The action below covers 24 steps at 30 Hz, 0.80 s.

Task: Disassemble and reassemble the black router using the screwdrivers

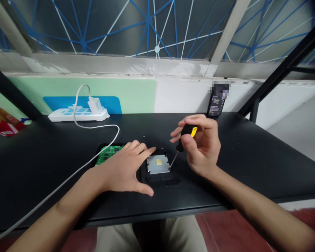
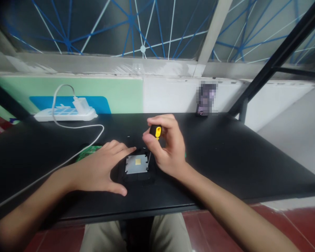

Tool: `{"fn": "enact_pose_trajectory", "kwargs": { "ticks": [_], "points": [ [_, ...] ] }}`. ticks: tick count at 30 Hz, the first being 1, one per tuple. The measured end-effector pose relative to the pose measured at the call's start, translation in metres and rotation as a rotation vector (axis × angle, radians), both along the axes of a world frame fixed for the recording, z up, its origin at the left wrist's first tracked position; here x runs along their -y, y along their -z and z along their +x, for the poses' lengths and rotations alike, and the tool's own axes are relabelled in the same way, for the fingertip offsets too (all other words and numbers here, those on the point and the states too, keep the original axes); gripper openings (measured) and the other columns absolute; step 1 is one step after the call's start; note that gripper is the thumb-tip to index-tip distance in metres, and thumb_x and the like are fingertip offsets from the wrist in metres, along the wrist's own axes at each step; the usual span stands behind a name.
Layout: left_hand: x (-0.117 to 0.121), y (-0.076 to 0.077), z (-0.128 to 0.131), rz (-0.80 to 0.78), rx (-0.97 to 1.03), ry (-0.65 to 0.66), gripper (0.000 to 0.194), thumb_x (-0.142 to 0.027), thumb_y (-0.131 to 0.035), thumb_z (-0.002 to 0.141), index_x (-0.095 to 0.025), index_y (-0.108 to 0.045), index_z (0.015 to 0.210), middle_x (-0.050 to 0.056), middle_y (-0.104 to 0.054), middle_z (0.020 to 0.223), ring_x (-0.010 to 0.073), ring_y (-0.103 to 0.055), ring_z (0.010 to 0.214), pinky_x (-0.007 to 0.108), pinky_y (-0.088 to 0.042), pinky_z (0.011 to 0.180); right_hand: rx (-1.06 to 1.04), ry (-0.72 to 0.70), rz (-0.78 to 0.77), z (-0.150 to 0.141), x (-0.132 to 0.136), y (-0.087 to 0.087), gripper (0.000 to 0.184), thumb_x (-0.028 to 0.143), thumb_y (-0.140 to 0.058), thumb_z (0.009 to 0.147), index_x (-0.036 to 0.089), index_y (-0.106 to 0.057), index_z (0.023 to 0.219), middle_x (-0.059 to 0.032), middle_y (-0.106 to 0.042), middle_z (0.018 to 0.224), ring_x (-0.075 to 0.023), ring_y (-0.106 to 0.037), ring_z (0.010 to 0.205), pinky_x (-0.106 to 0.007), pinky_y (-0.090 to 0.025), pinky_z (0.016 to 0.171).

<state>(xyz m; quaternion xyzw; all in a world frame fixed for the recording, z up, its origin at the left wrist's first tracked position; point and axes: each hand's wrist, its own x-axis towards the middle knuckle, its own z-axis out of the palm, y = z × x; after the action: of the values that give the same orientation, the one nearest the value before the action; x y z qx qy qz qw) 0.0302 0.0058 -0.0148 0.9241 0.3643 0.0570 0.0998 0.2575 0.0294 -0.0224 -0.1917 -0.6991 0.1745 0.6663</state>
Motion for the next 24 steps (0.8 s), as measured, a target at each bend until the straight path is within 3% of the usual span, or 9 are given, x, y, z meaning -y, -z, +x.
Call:
{"fn": "enact_pose_trajectory", "kwargs": {
  "ticks": [2, 4, 7, 11, 15, 18, 21, 24],
  "points": [
    [0.0003, 0.0001, -0.0006, 0.005, 0.008, 0.0, 0.105, -0.073, -0.074, 0.072, -0.013, -0.039, 0.151, 0.014, -0.056, 0.129, 0.0346, -0.049, 0.116, 0.047, -0.038, 0.103, 0.024, 0.079, 0.04, -0.0002, 0.0001, -0.001, 0.031, 0.022, -0.07, 0.087, 0.03, -0.064, 0.117, -0.0026, -0.058, 0.103, -0.014, -0.066, 0.074, -0.031, -0.059, 0.056],
    [0.0005, 0.0002, -0.001, 0.0, 0.01, -0.004, 0.105, -0.073, -0.074, 0.072, -0.013, -0.04, 0.151, 0.014, -0.056, 0.128, 0.0349, -0.049, 0.115, 0.047, -0.038, 0.103, 0.044, 0.087, 0.003, -0.0004, 0.0017, -0.0011, 0.031, 0.023, -0.064, 0.092, 0.03, -0.062, 0.123, -0.0028, -0.063, 0.103, -0.0141, -0.067, 0.076, -0.03, -0.06, 0.058],
    [0.0008, -0.0003, -0.0012, -0.01, 0.007, -0.009, 0.105, -0.073, -0.075, 0.071, -0.013, -0.04, 0.151, 0.014, -0.056, 0.128, 0.0351, -0.049, 0.115, 0.048, -0.038, 0.103, 0.021, -0.028, -0.093, -0.0009, 0.0045, 0.0004, 0.034, 0.026, -0.044, 0.102, 0.032, -0.056, 0.133, -0.0047, -0.069, 0.112, -0.0157, -0.072, 0.082, -0.033, -0.063, 0.063],
    [0.0012, -0.0017, -0.0008, -0.015, -0.005, -0.009, 0.105, -0.073, -0.074, 0.072, -0.014, -0.039, 0.151, 0.014, -0.056, 0.128, 0.0352, -0.049, 0.116, 0.048, -0.038, 0.103, -0.034, -0.107, -0.128, -0.0008, 0.0046, 0.0022, 0.033, 0.029, -0.042, 0.102, 0.032, -0.056, 0.132, -0.0057, -0.069, 0.118, -0.0183, -0.073, 0.085, -0.036, -0.063, 0.065],
    [0.0012, -0.0014, -0.0009, 0.0, -0.002, -0.006, 0.105, -0.073, -0.074, 0.072, -0.014, -0.039, 0.151, 0.013, -0.056, 0.128, 0.0346, -0.049, 0.115, 0.049, -0.039, 0.103, 0.038, 0.066, -0.035, 0.0017, 0.0029, 0.0011, 0.032, 0.031, -0.06, 0.094, 0.033, -0.063, 0.127, -0.0046, -0.064, 0.11, -0.0169, -0.067, 0.079, -0.033, -0.061, 0.057],
    [0.0009, 0.0, -0.0016, 0.006, -0.008, -0.004, 0.107, -0.074, -0.073, 0.072, -0.012, -0.038, 0.152, 0.014, -0.055, 0.129, 0.0344, -0.048, 0.116, 0.049, -0.038, 0.104, 0.134, 0.186, -0.023, 0.004, 0.0032, 0.0005, 0.046, 0.027, -0.068, 0.09, 0.035, -0.06, 0.134, -0.0051, -0.067, 0.107, -0.0181, -0.066, 0.079, -0.034, -0.061, 0.058],
    [0.0004, 0.0008, -0.0021, -0.004, -0.01, -0.004, 0.108, -0.075, -0.073, 0.072, -0.011, -0.038, 0.152, 0.014, -0.055, 0.128, 0.0343, -0.048, 0.116, 0.048, -0.038, 0.105, 0.143, 0.151, -0.071, 0.0043, 0.0036, 0.0014, 0.05, 0.028, -0.059, 0.096, 0.036, -0.049, 0.145, -0.005, -0.071, 0.112, -0.0161, -0.068, 0.074, -0.034, -0.063, 0.058],
    [-0.0003, 0.0007, -0.0018, -0.008, -0.006, -0.004, 0.108, -0.075, -0.073, 0.072, -0.011, -0.037, 0.152, 0.014, -0.054, 0.129, 0.034, -0.047, 0.116, 0.047, -0.038, 0.104, 0.089, 0.102, -0.092, 0.0031, 0.0031, 0.0017, 0.045, 0.029, -0.054, 0.099, 0.036, -0.05, 0.143, -0.0045, -0.071, 0.117, -0.0135, -0.069, 0.07, -0.031, -0.064, 0.058]
  ]
}}
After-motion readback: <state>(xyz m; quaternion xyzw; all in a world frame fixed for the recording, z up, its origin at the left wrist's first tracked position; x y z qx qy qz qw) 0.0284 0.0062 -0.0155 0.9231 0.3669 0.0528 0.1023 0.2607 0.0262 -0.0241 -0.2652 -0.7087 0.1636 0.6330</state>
